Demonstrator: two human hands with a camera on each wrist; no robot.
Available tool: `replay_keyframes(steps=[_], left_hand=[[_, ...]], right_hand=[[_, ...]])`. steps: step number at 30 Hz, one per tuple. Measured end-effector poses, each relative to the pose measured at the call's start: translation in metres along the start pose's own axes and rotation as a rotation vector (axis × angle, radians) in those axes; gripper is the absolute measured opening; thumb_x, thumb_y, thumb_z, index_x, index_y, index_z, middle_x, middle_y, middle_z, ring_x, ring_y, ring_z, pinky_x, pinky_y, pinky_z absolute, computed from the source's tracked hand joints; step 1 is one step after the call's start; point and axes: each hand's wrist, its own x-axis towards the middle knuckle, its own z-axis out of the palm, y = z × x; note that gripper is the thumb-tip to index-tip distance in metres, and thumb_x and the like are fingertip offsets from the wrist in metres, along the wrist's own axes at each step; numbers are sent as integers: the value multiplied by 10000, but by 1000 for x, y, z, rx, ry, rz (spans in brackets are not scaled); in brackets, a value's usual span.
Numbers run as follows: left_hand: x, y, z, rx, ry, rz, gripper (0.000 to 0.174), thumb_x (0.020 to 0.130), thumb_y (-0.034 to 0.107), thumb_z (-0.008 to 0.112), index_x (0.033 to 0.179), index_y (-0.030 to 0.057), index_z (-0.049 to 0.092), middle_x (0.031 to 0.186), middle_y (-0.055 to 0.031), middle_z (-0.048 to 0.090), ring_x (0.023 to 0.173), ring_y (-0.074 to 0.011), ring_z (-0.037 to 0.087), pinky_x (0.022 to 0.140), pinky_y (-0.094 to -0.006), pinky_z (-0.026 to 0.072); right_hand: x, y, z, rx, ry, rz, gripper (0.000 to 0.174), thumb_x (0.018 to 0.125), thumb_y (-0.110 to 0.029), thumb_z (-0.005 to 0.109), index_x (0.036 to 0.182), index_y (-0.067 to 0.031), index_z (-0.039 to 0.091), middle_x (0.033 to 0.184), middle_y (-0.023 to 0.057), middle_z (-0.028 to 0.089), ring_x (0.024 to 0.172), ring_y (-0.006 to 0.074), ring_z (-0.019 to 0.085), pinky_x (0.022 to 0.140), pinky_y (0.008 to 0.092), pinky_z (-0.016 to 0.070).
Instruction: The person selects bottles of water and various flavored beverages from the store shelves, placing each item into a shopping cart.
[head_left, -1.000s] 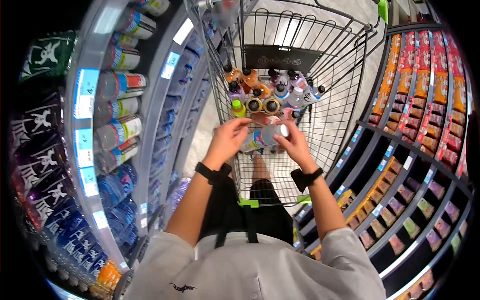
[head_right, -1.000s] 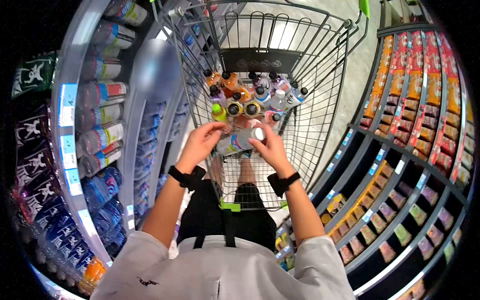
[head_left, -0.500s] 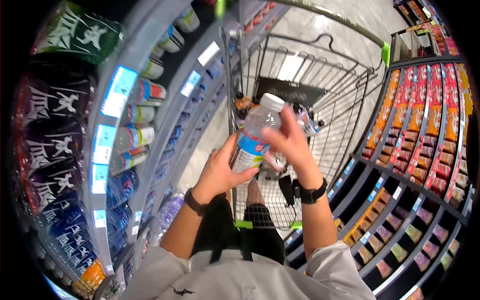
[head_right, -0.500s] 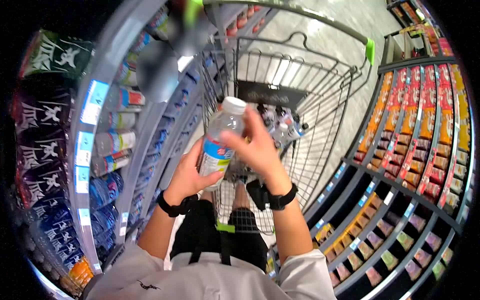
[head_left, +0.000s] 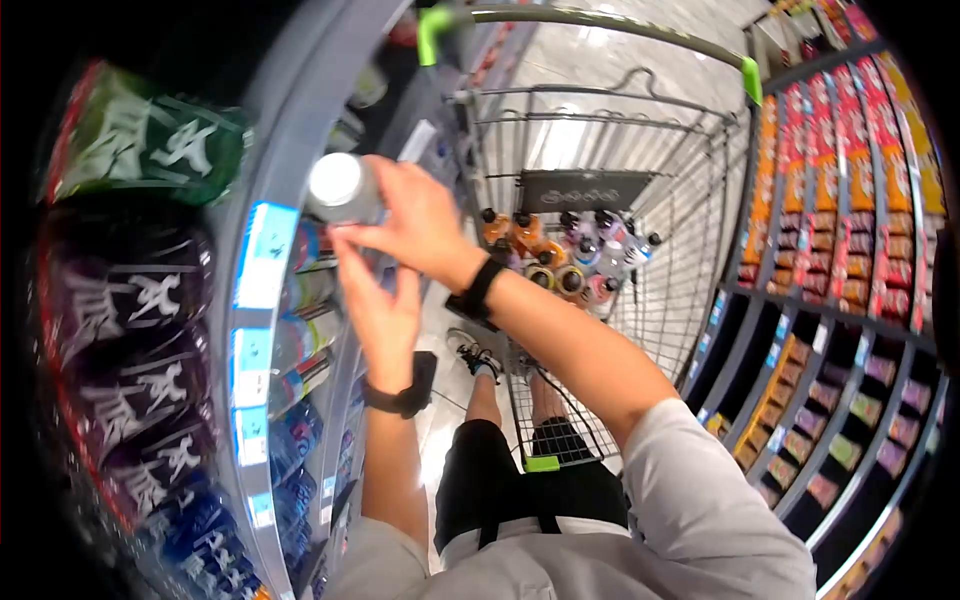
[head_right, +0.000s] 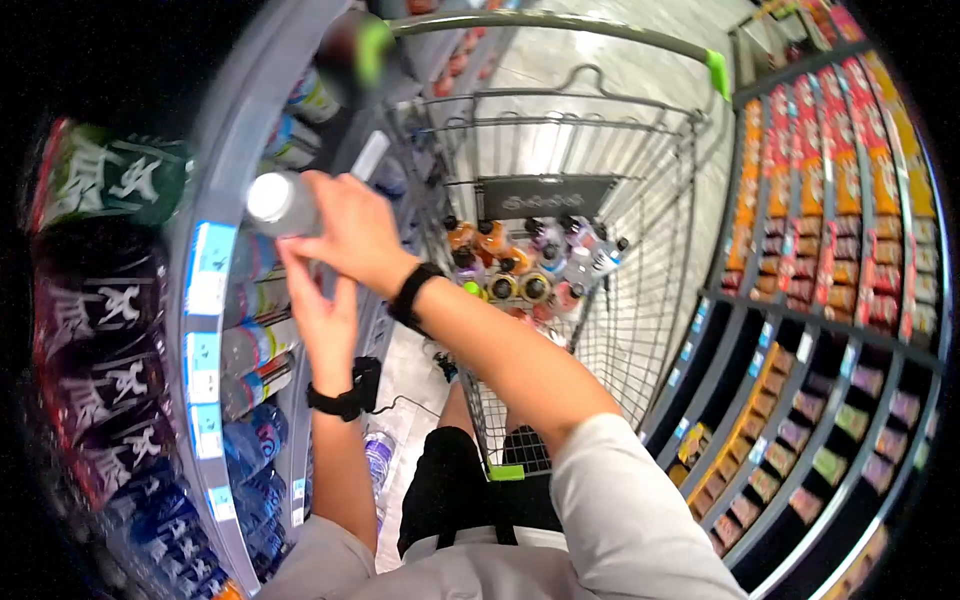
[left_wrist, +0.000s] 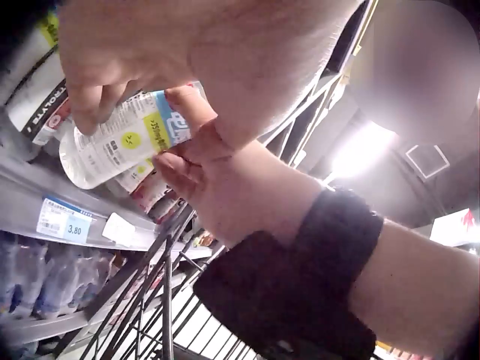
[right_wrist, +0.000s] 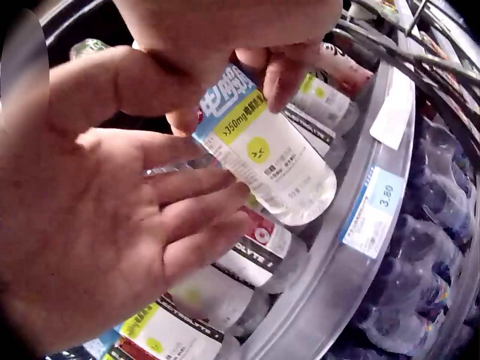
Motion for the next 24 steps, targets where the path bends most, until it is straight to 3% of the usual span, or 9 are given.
replay_keyframes(steps=[5, 12, 14, 16, 18, 19, 20, 22, 24], left_hand=[[-4, -18, 8, -303, -48, -81, 748, 982, 54, 560, 1586, 0, 122, 1575, -199, 335, 1411, -278, 402, 1133, -371, 349], [-55, -55, 40, -500, -211, -276, 508, 1048, 236, 492, 1467, -41, 413, 1449, -196, 503, 1322, -274, 515, 1089, -367, 396], [-83, -58, 67, -778, -194, -518, 497, 1051, 246, 492, 1452, -39, 425, 1447, -228, 496, 1362, -292, 479, 1097, -368, 380], [-101, -72, 96, -86, -354, 101, 522, 1029, 218, 519, 1472, -27, 392, 1455, -252, 481, 1386, -333, 448, 1104, -385, 373], [-108, -32, 116, -298, -469, -245, 578, 993, 139, 526, 1517, 13, 317, 1450, -261, 480, 1336, -381, 490, 1084, -428, 398], [-96, -2, 107, -190, -624, -531, 660, 949, 41, 500, 1553, 53, 234, 1442, -250, 492, 1278, -390, 543, 1050, -452, 433], [-104, -8, 110, -188, -630, -548, 660, 949, 41, 500, 1553, 53, 234, 1442, -250, 492, 1278, -390, 543, 1050, -452, 433], [-109, -25, 117, -235, -552, -298, 701, 942, -8, 425, 1584, 61, 153, 1465, -210, 472, 1228, -340, 589, 1022, -414, 450], [-107, -21, 116, -284, -566, -365, 741, 914, -61, 401, 1594, 96, 152, 1477, -209, 458, 1257, -335, 572, 1018, -383, 456]], right_hand=[[10, 7, 31, -65, -53, -28, 622, 623, -337, 836, 1079, -18, 558, 922, 163, 653, 913, 356, 611, 739, 450, 511], [3, 5, 31, -86, -155, 30, 561, 757, -266, 751, 1237, -38, 571, 1071, 115, 658, 1034, 331, 639, 826, 426, 548], [-21, 11, -6, -102, -32, 8, 430, 801, -267, 718, 1193, -108, 638, 1094, 83, 675, 1010, 316, 656, 833, 409, 552], [-51, 41, -56, -263, 20, 182, 269, 799, -256, 699, 1024, -110, 719, 966, 95, 712, 946, 299, 678, 795, 404, 552], [-79, 85, -121, -456, 50, 295, 226, 810, -274, 685, 931, -91, 740, 862, 118, 716, 834, 325, 682, 745, 427, 554], [-93, 118, -155, -505, -65, 407, 273, 819, -283, 674, 985, -74, 732, 908, 129, 718, 892, 332, 676, 782, 426, 547], [-112, 162, -188, -690, -156, 432, 288, 812, -253, 639, 1028, -85, 727, 995, 142, 706, 1009, 348, 649, 847, 455, 541], [-141, 228, -249, -990, -331, 551, 419, 849, -312, 679, 1221, -122, 647, 1114, 150, 666, 1090, 355, 618, 923, 444, 520], [-171, 277, -295, -1136, -471, 628, 427, 861, -353, 703, 1227, -141, 646, 1145, 115, 662, 1182, 313, 576, 938, 453, 512]])
